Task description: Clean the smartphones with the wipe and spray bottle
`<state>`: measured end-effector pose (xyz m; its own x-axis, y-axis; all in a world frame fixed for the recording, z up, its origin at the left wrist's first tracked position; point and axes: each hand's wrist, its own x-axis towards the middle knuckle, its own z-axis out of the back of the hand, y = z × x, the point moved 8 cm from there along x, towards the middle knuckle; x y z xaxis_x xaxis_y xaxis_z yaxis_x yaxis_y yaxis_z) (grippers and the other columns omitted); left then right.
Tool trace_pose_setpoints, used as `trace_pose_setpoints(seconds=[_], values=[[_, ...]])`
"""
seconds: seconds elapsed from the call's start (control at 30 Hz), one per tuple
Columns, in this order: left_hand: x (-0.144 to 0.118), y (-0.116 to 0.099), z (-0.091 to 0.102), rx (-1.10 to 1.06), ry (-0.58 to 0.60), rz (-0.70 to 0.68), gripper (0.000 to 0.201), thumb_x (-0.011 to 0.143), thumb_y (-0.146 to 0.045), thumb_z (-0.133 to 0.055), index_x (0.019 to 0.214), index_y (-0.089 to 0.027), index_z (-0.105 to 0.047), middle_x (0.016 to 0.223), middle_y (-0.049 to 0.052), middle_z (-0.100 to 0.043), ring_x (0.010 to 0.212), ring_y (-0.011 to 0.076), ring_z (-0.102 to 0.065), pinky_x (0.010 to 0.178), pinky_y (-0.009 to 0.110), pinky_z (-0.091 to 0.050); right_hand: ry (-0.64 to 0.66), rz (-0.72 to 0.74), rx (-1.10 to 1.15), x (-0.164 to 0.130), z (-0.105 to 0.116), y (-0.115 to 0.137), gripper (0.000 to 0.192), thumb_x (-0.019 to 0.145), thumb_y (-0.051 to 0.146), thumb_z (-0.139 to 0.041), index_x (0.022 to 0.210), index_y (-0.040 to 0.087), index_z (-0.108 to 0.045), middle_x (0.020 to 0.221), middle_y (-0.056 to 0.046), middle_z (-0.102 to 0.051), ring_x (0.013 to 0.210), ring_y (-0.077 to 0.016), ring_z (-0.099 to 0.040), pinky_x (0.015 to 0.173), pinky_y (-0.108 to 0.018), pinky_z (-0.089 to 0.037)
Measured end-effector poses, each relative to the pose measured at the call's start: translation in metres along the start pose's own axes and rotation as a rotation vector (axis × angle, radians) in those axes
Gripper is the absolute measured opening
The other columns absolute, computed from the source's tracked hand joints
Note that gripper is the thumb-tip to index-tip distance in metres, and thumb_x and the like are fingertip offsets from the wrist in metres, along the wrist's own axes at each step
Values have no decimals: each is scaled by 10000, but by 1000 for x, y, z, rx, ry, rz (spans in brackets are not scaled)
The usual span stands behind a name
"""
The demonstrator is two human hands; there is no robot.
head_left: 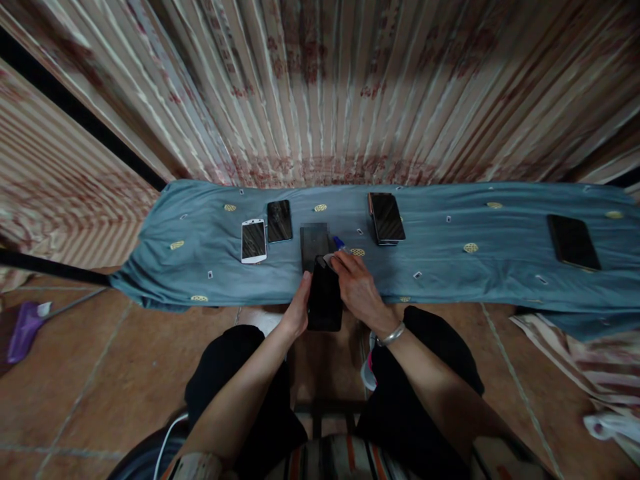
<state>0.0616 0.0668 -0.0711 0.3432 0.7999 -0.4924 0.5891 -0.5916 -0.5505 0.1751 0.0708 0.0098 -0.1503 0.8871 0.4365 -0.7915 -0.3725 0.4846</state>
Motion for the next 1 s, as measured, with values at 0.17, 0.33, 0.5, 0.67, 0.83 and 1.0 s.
trace_pose_setpoints(seconds=[0.17,0.33,0.5,0.67,0.83,1.0], values=[[-3,-1,-5,42,-27,-60,363,867,-380,-621,1180,-207,-687,1356,52,-614,1412,243,-387,1185,382,-285,33,17,14,4,-2,9,492,907,70,-354,1356,157,-535,1309,-151,-560,1222,-299,-490,1084,-519,-421],[-5,0,-15,44,7,-40,413,877,-425,-605,1194,-168,-672,1354,66,-618,1423,226,-369,1203,349,-241,47,49,-46,6,-3,17,495,900,44,-346,1350,119,-538,1319,-155,-552,1221,-280,-492,1085,-496,-427],[-3,-4,-16,1,-5,-36,358,926,-408,-527,1121,-155,-691,1273,71,-670,1381,223,-434,1183,342,-279,77,84,-72,3,-10,24,469,904,51,-367,1330,115,-552,1333,-151,-541,1209,-278,-494,1060,-475,-459],[0,-10,-15,-8,-8,-42,367,912,-452,-531,1034,-152,-703,1168,86,-704,1309,242,-508,1149,369,-328,105,117,-46,-3,-19,33,503,881,18,-365,1338,123,-548,1340,-154,-536,1213,-280,-482,1060,-476,-468],[3,-14,-16,-28,1,-4,434,872,-540,-550,906,-137,-706,1008,84,-726,1178,256,-598,1070,387,-415,130,165,-47,-9,-24,41,499,851,-8,-371,1304,53,-570,1318,-192,-554,1172,-295,-492,1045,-472,-485],[3,-22,-15,-30,-8,-12,458,822,-599,-586,769,-153,-670,895,68,-720,1041,233,-656,972,340,-483,160,203,-16,-15,-27,48,488,852,-7,-381,1302,27,-567,1307,-201,-561,1154,-293,-490,1027,-457,-502]])
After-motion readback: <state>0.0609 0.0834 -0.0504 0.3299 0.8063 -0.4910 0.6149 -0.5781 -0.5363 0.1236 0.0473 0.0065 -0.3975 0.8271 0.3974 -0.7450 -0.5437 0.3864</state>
